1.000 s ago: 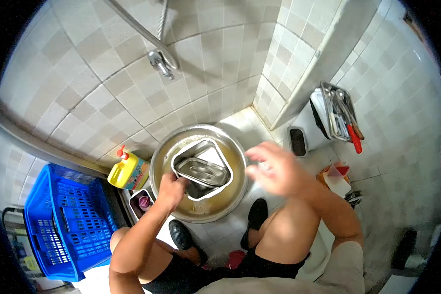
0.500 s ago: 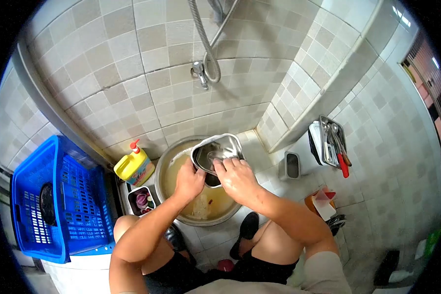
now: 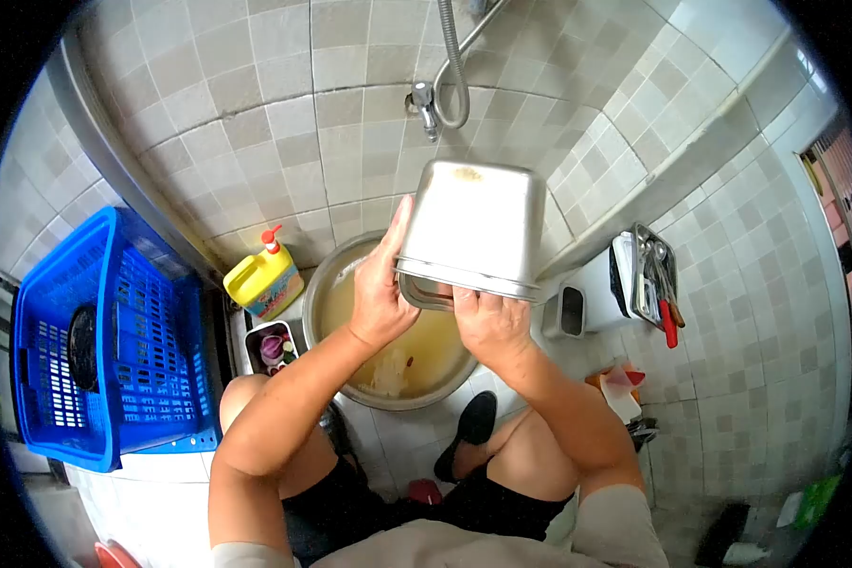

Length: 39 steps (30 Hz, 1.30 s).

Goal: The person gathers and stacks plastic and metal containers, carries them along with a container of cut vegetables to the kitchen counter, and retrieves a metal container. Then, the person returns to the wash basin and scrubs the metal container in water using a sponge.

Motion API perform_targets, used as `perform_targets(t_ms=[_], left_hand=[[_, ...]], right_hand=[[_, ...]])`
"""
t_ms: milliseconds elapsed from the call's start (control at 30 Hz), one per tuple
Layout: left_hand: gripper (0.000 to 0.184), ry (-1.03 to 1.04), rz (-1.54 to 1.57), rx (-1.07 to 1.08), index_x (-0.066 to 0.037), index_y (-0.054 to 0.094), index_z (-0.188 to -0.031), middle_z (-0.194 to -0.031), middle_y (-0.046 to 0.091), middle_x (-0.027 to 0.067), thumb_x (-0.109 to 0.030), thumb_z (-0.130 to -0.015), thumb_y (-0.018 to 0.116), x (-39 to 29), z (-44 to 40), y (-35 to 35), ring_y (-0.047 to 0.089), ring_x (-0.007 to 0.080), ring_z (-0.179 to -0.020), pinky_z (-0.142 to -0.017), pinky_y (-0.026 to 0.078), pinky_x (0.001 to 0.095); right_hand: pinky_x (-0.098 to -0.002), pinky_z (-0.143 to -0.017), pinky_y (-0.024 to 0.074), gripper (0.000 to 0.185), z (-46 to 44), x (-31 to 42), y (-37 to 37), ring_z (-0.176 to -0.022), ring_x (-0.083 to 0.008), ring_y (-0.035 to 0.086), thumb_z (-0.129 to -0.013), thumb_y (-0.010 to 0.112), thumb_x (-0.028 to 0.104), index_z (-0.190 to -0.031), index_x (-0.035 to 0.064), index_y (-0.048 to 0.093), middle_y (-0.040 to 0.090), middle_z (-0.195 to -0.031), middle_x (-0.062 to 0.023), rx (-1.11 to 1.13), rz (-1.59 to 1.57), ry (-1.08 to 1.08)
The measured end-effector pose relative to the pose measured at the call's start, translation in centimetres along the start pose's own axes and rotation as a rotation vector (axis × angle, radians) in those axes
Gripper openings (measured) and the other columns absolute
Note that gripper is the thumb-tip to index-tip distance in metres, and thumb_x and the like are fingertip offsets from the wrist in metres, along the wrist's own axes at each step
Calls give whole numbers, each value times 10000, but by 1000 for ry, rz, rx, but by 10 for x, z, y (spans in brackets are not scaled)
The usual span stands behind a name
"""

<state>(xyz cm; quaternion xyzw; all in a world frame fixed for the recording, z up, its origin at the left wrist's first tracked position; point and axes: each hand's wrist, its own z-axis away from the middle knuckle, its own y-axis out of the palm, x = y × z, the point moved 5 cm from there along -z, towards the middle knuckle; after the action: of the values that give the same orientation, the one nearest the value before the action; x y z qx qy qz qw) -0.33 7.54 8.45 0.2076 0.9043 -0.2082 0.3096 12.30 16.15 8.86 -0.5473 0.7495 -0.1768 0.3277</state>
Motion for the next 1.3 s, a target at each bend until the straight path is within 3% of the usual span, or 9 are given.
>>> perform_targets(t_ms=[200,600,733,800,900,967,1033,1133,1300], left_hand=[[771,105,-59,-43,74,288,-1488,-1504,392,258,-115,-861,695,-6,-2,-6,470,326,-1348,-1095,389,372],[772,99,-49,-46,89,288,-1481,-1490,404,268,-103,-857,701,1,-1,-10,463,324,-1353,-1112,369,374],[750,77,-26,-31,80,303,-1481,-1497,405,250,-75,-854,686,2,0,-8,468,298,-1347,-1108,368,363],[779,15,-29,-54,-21,346,-1497,-1403,526,232,-77,-822,730,7,1,-7,604,316,-1212,-979,484,342],[719,-270,-3,67,-40,367,-1499,-1214,663,169,10,-840,649,23,16,3,632,175,-1055,-944,486,313],[541,-490,266,142,16,488,-1373,-1198,667,127,63,-835,532,57,42,16,636,178,-1028,-933,491,314],[370,-601,10,265,36,608,-1182,-1017,709,165,-63,-831,550,64,54,17,668,223,-957,-861,507,351],[284,-856,-39,374,55,631,-1026,-744,669,134,-79,-780,585,93,91,26,645,231,-670,-623,493,365],[138,-1151,46,406,43,592,-838,-561,532,89,-72,-761,587,88,109,34,477,174,-386,-345,339,320]], right_hand=[[-561,-1094,344,451,3,-1,2,-1250,-440,490,-904,594,192,-1309,2,531,523,-1323,-240,-25,-49,-17],[-515,-1072,384,435,-2,-1,7,-1245,-399,495,-841,626,122,-1262,17,602,532,-1299,-213,9,-117,59],[-465,-932,473,407,0,5,7,-1131,-352,548,-861,624,159,-1245,29,606,552,-1235,-182,-25,-66,37],[-419,-795,503,431,-6,5,0,-1012,-320,575,-868,608,203,-1263,31,580,566,-1170,-155,75,-93,57],[-485,-927,453,490,-1,4,3,-1108,-392,564,-896,525,154,-1317,-94,489,537,-1281,-254,214,-221,125],[-509,-919,456,394,13,5,13,-1054,-385,581,-895,500,92,-1234,-106,526,563,-1168,-250,371,-436,260],[-497,-849,495,314,35,11,32,-994,-389,605,-857,522,37,-1135,-101,566,572,-1106,-253,546,-624,385],[-453,-859,513,254,60,17,59,-986,-366,591,-824,520,-11,-1048,-120,567,566,-1085,-262,1017,-818,497],[-487,-811,541,267,83,21,79,-977,-457,628,-790,609,44,-960,-162,603,597,-1032,-338,1111,-1011,447]])
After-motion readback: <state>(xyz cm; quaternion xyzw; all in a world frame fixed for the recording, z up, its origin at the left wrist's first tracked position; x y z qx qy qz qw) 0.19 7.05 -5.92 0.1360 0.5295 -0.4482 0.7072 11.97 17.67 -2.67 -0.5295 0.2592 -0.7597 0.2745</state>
